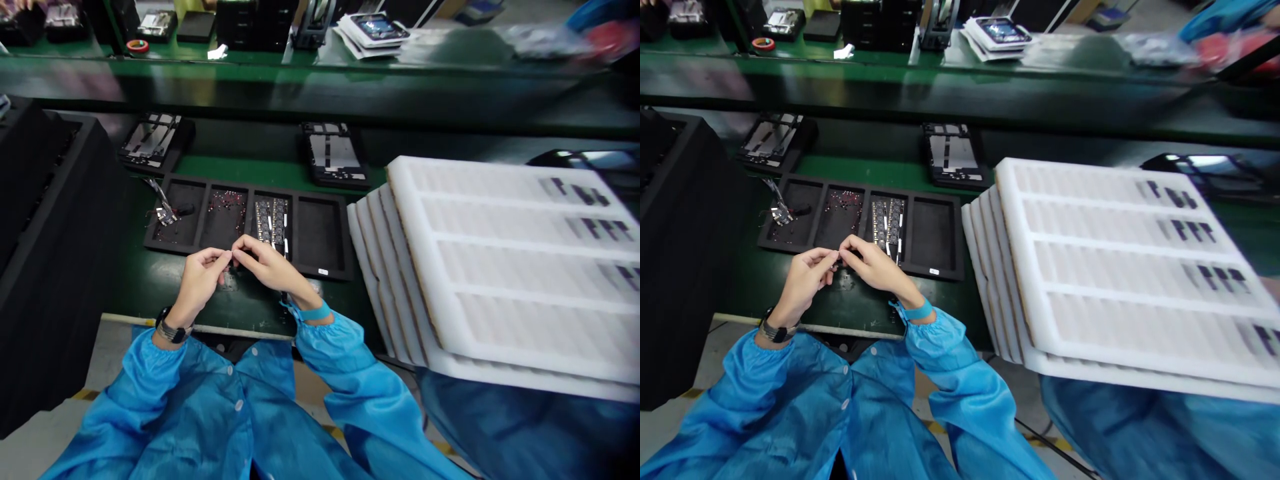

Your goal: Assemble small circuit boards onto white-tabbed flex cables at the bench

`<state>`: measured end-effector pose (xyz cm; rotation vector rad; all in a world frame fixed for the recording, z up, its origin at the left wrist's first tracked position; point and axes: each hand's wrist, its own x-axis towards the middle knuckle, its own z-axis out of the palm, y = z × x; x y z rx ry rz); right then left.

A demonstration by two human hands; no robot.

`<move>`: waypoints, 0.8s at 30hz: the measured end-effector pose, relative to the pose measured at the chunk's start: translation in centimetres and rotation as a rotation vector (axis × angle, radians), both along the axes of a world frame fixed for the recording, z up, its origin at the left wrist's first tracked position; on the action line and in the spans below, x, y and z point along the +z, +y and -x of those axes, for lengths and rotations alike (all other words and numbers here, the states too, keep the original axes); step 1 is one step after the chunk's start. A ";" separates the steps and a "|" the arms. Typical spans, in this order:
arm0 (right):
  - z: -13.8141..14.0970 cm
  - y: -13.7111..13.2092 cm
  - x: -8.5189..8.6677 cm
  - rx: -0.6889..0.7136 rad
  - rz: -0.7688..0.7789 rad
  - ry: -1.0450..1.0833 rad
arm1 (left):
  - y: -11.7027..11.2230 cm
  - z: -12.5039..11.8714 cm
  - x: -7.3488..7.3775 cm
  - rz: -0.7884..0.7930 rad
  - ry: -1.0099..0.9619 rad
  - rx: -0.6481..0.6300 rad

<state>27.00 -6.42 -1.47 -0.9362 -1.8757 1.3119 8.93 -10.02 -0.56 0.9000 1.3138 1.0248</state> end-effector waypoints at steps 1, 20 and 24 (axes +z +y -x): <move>0.0 0.0 0.0 -0.007 -0.018 -0.009 | 0.0 -0.1 0.0 0.001 -0.004 0.000; -0.1 0.1 -0.6 -0.067 -0.177 -0.157 | -0.3 0.4 -0.5 -0.114 0.098 0.021; -0.1 0.0 -0.5 -0.051 -0.175 -0.154 | -0.3 0.5 -0.2 -0.107 -0.005 0.124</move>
